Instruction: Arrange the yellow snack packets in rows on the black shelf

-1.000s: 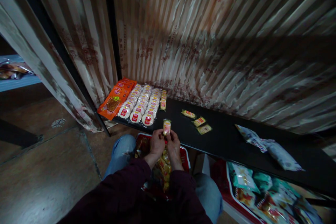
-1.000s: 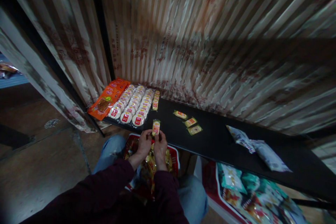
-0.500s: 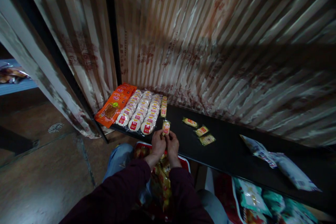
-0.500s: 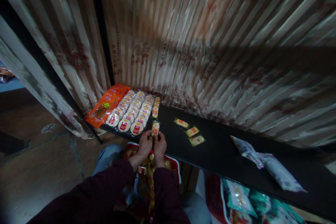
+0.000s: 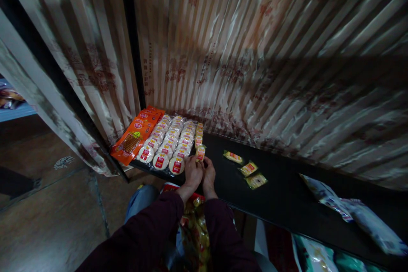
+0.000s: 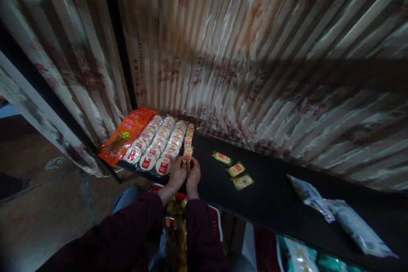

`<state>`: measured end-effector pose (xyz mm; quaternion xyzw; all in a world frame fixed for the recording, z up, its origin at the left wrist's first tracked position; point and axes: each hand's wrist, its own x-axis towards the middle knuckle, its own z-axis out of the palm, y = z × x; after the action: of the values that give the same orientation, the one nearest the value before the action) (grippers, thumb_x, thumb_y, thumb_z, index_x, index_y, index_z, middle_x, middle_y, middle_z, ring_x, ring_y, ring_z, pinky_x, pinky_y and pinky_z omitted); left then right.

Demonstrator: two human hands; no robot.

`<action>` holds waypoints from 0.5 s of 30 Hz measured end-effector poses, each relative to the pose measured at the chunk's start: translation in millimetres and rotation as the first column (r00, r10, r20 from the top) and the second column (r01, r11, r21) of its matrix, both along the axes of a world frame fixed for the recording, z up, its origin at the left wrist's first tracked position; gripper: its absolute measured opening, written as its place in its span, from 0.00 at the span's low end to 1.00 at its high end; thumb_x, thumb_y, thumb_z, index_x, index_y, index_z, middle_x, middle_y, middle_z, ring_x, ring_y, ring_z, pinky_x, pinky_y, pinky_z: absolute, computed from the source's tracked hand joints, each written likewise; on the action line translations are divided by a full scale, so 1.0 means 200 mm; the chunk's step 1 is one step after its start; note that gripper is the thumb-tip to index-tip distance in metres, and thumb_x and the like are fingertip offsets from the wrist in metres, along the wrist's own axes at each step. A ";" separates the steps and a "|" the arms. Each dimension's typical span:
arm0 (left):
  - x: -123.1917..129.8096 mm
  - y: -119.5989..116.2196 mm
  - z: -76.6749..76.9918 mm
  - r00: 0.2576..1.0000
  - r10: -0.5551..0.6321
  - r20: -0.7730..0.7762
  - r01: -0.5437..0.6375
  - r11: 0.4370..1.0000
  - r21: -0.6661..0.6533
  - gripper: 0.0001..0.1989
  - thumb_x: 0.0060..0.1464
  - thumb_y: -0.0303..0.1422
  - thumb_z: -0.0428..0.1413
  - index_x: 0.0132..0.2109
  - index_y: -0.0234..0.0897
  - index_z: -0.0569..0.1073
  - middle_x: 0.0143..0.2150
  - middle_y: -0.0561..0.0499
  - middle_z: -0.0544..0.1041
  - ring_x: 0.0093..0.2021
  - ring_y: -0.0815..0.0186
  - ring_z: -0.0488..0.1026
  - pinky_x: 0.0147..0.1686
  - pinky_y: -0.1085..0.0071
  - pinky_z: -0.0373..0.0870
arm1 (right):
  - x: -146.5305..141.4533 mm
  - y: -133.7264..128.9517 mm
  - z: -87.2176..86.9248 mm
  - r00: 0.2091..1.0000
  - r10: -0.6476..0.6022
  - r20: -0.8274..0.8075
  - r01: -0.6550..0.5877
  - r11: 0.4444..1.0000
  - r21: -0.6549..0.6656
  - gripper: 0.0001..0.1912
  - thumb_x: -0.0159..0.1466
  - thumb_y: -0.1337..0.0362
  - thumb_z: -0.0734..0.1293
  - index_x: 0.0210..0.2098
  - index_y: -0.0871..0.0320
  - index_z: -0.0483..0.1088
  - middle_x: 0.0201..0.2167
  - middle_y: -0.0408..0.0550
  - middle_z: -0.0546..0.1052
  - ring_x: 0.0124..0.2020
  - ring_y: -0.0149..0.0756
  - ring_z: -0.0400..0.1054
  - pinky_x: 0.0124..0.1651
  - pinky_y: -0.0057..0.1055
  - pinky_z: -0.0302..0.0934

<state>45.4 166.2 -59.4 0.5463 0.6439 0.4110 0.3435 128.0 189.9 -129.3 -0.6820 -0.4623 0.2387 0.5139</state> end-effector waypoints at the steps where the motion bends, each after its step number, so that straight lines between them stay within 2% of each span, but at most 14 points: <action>1: 0.00 0.01 0.00 1.000 0.003 -0.002 -0.003 1.000 0.014 0.16 0.54 0.23 0.48 0.47 0.32 0.75 0.50 0.41 0.76 0.54 0.59 0.69 0.61 0.60 0.60 | 0.00 0.01 0.00 1.000 0.002 0.001 -0.002 1.000 0.007 0.22 0.54 0.53 0.62 0.42 0.59 0.74 0.38 0.51 0.80 0.38 0.42 0.71 0.45 0.37 0.63; 7: 0.04 0.07 -0.05 0.999 0.039 -0.014 -0.038 0.997 0.061 0.17 0.55 0.25 0.49 0.49 0.35 0.75 0.53 0.42 0.75 0.57 0.58 0.68 0.62 0.56 0.59 | 0.02 0.07 0.00 0.999 0.035 0.006 -0.035 0.999 -0.001 0.26 0.52 0.52 0.61 0.44 0.61 0.74 0.40 0.55 0.78 0.40 0.43 0.70 0.46 0.38 0.63; 15: 0.08 0.12 -0.09 1.000 0.017 0.020 -0.019 0.998 0.068 0.18 0.59 0.27 0.47 0.52 0.34 0.74 0.57 0.40 0.72 0.59 0.58 0.67 0.62 0.60 0.61 | 0.04 0.14 -0.02 0.998 0.052 0.038 -0.052 0.998 0.017 0.20 0.51 0.56 0.61 0.39 0.58 0.75 0.37 0.52 0.79 0.39 0.42 0.70 0.45 0.37 0.64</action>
<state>61.3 190.8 -77.1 0.5478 0.6312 0.4410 0.3272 135.9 217.5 -133.1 -0.6694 -0.4915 0.2350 0.5051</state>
